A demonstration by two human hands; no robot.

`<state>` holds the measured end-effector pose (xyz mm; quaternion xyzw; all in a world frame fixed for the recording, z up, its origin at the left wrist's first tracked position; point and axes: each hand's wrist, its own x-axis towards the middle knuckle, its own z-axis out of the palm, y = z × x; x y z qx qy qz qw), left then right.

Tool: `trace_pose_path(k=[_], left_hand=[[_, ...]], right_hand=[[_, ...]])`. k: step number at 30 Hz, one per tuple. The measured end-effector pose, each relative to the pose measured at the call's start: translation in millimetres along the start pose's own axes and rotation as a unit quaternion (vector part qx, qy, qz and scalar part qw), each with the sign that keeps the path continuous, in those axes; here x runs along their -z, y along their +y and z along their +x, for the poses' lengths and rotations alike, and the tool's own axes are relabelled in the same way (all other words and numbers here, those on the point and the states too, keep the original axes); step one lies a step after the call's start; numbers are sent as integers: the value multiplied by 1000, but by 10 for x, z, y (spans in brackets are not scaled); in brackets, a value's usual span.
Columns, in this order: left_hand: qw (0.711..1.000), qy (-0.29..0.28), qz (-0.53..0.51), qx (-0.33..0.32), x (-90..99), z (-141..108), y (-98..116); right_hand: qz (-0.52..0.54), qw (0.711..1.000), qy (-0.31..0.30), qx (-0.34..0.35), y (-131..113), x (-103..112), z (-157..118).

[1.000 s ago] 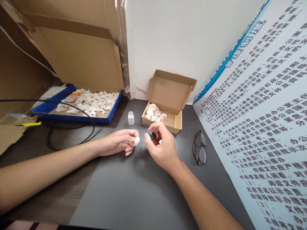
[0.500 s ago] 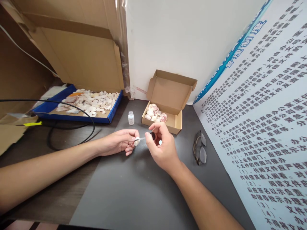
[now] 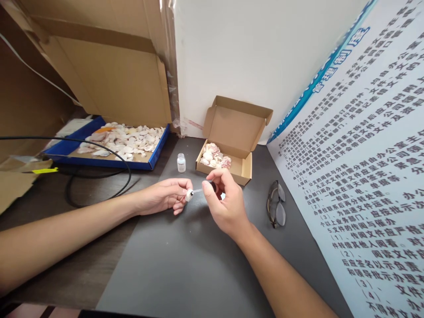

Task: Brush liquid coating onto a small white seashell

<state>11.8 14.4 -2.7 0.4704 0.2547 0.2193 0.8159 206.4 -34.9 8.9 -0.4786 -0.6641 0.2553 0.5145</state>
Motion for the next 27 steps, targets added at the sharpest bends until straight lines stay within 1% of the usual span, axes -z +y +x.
trace_pose_path(k=[6, 10, 20, 27], left_hand=[[1000, 4, 2, 1, 7, 5, -16], [1000, 1, 0, 1, 8, 11, -19], [1000, 7, 13, -2, 3, 11, -21], [1000, 13, 23, 10, 2, 21, -20]], right_hand=[[-22, 1000, 8, -7, 12, 3, 0], [-3, 1000, 3, 2, -4, 14, -3], [7, 1000, 9, -4, 12, -7, -4], [-16, 1000, 0, -9, 7, -3, -6]])
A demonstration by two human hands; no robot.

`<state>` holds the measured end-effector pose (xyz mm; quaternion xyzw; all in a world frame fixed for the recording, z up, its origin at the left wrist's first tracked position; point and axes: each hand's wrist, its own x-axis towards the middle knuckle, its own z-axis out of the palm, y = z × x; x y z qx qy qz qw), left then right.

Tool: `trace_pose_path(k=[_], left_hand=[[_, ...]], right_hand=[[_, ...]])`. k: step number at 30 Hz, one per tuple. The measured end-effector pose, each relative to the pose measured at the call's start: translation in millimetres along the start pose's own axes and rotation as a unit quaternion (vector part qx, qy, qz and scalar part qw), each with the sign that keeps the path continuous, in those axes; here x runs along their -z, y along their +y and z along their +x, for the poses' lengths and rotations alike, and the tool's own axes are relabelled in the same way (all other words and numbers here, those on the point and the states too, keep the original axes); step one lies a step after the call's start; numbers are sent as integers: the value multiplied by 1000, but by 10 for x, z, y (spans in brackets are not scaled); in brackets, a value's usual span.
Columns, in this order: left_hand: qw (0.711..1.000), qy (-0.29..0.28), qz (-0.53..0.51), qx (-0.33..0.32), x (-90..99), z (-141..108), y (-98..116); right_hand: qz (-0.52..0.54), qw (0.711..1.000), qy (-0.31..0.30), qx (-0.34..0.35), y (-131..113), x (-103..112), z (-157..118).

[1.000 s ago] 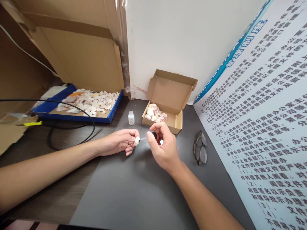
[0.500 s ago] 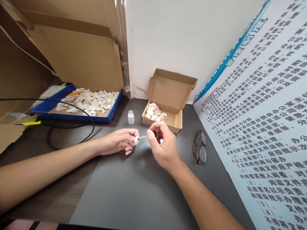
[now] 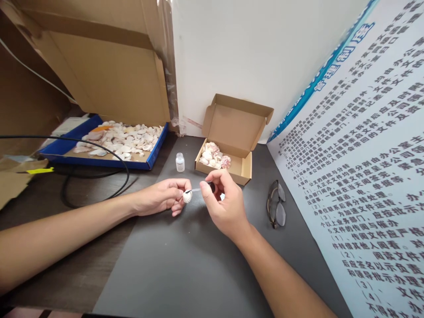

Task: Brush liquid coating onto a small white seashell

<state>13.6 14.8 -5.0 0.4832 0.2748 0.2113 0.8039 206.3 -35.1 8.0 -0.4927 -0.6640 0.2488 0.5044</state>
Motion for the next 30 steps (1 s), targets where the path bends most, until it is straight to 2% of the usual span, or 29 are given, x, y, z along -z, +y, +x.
trace_pose_path(k=[15, 24, 30], left_hand=[[1000, -12, 4, 9, 15, 11, -7], [1000, -22, -6, -11, 30, 9, -16], [999, -30, -6, -11, 38, 4, -17]], right_hand=[[-26, 1000, 5, 16, 2, 17, 12], [-51, 998, 5, 30, -44, 37, 14], [-30, 999, -19, 21, -40, 39, 33]])
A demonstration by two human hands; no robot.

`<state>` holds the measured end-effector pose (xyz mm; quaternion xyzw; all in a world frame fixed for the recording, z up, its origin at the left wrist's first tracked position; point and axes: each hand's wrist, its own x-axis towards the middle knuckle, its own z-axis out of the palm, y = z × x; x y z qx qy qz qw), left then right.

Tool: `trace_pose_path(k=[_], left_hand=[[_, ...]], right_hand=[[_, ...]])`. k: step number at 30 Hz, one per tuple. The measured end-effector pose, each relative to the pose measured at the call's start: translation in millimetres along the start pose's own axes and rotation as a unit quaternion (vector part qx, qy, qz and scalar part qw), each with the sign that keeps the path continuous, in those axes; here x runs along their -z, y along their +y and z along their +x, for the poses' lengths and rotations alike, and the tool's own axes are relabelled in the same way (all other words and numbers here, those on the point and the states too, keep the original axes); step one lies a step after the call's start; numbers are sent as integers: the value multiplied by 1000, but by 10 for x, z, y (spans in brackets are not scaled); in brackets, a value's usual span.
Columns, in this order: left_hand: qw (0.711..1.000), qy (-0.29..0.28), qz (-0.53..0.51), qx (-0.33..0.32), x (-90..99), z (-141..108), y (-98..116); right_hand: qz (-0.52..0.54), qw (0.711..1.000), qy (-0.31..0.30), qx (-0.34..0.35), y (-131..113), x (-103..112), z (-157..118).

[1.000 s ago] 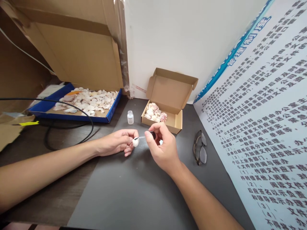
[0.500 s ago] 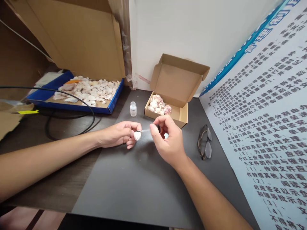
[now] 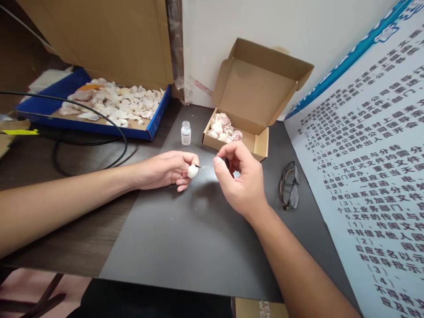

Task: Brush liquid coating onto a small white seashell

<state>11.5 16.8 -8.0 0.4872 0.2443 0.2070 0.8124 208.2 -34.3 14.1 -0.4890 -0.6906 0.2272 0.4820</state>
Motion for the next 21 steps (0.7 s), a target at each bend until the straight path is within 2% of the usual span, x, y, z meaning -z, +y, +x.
trace_pose_path(k=[4, 9, 14, 21], left_hand=[[1000, 0, -3, 9, 3, -1, 5], [1000, 7, -11, 19, -4, 2, 19], [1000, 15, -6, 22, -22, 6, 33], [1000, 12, 16, 12, -37, -2, 29]], right_hand=[[3, 1000, -10, -20, 16, 26, -53], [41, 998, 13, -51, 56, 64, -114], [62, 996, 40, -43, 76, 64, -132], [61, 997, 36, -37, 38, 47, -161]])
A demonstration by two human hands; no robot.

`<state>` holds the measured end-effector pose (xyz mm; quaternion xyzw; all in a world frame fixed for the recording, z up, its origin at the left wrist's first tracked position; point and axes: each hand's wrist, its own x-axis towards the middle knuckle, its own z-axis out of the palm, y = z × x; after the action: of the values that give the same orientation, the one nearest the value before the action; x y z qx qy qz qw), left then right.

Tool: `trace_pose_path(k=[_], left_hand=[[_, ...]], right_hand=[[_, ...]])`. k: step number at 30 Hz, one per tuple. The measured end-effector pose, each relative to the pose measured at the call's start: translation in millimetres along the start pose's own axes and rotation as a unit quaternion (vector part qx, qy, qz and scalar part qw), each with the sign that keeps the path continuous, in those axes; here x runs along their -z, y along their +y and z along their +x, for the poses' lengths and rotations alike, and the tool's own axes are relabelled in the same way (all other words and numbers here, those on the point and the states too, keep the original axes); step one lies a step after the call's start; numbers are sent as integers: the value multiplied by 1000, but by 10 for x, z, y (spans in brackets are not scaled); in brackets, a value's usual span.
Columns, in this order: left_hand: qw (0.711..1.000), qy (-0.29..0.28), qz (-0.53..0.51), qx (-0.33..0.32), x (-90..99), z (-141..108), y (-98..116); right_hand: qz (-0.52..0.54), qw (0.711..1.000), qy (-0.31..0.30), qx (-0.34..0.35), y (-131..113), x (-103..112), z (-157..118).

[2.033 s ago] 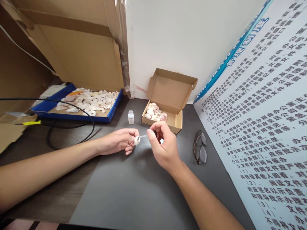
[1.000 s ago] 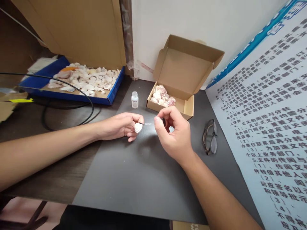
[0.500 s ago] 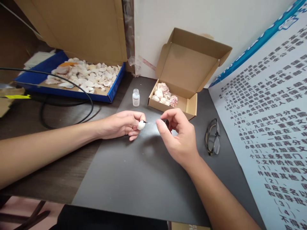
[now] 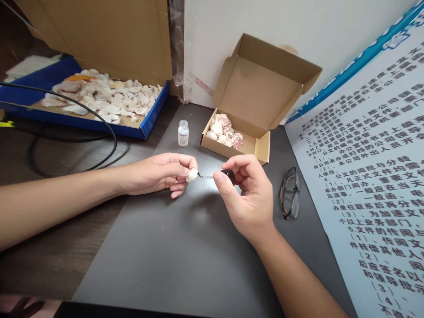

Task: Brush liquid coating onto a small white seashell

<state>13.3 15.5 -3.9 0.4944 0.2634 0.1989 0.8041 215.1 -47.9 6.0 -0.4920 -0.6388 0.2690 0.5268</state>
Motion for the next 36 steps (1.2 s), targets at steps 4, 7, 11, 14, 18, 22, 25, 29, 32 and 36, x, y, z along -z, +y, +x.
trace_pose_path(k=[4, 7, 11, 14, 18, 22, 25, 29, 32, 36], left_hand=[[1000, 0, 10, -6, -3, 0, -7], [1000, -6, 13, -13, -1, 3, -14], [1000, -18, 13, -17, 9, 9, -23], [999, -23, 17, -20, 16, 15, -25], [999, -33, 21, -22, 21, 17, -26], [999, -32, 28, -22, 21, 10, -27], [999, -29, 36, -21, 19, 5, -25], [999, -23, 38, -18, 15, -1, -19], [999, -16, 31, -9, 12, -4, -14], [1000, -12, 17, 1, 10, -7, -8]], right_hand=[[36, 999, 31, 14, -22, -5, 7], [39, 998, 43, 26, -26, 4, 13], [-15, 1000, 17, 11, -17, 21, 19], [-4, 1000, 24, 7, -12, 25, 26], [12, 1000, 16, 10, -16, 37, 36], [-34, 999, 6, 25, -27, 55, 40], [-27, 999, 10, 25, -42, 54, 39], [-55, 998, -12, 27, -58, 47, 35], [-62, 998, -15, 30, -53, 47, 38], [-65, 997, -34, 27, -43, 43, 44]])
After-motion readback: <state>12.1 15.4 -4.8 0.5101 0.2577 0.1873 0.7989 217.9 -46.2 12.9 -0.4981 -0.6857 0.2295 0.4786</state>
